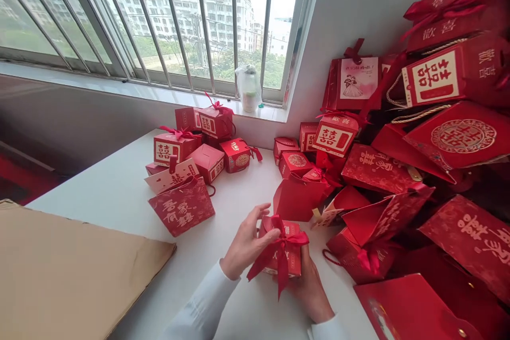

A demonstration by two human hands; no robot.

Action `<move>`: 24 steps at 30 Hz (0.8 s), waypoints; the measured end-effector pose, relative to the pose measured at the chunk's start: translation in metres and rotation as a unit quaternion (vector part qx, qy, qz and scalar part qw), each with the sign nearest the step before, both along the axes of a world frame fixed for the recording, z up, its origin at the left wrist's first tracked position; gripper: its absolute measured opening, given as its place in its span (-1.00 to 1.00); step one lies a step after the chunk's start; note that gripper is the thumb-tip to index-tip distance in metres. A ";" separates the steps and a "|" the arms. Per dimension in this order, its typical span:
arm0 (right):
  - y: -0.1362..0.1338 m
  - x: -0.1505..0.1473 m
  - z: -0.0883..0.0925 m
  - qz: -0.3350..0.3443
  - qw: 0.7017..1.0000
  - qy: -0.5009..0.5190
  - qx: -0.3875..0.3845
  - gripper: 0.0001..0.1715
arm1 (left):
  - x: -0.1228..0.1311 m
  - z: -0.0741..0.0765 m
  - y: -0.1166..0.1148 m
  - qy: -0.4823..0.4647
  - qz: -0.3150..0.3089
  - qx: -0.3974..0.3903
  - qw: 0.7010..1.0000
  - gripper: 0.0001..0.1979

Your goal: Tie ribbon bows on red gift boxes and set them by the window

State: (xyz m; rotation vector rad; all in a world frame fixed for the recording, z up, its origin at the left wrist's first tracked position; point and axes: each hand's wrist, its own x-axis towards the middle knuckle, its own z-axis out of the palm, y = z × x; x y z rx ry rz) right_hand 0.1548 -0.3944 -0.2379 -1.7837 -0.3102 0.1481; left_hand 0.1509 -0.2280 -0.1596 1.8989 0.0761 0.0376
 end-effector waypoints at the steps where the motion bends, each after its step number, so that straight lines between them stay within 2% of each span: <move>1: 0.001 0.000 -0.003 -0.004 1.000 -0.008 0.005 -0.05 | 0.000 0.001 0.001 -0.017 -0.002 0.011 1.000 -0.43; 3: 0.002 0.001 -0.009 -0.013 1.000 -0.012 0.006 -0.08 | 0.000 0.004 0.002 -0.051 -0.039 0.049 0.997 -0.22; 6: 0.001 0.002 -0.019 -0.022 0.999 -0.015 -0.021 -0.08 | -0.001 0.008 0.004 -0.055 -0.156 0.126 0.978 0.24; 9: 0.000 0.001 -0.025 -0.019 1.000 -0.019 -0.016 0.00 | -0.003 0.015 0.006 -0.046 -0.225 0.227 0.946 0.45; 13: -0.002 -0.002 -0.035 -0.023 0.999 -0.015 0.022 0.09 | -0.007 0.028 -0.001 -0.031 -0.251 0.333 0.908 0.41; 19: -0.015 -0.002 -0.053 -0.013 0.998 -0.040 -0.036 0.04 | -0.006 0.030 -0.021 -0.032 -0.246 0.475 0.845 0.24; 21: -0.018 -0.003 -0.053 -0.003 0.997 -0.051 -0.059 0.05 | -0.008 0.029 -0.025 -0.041 -0.237 0.513 0.824 0.20; 24: -0.017 -0.009 -0.042 0.065 0.995 -0.062 -0.030 0.04 | -0.022 0.035 -0.026 -0.047 -0.207 0.531 0.821 0.21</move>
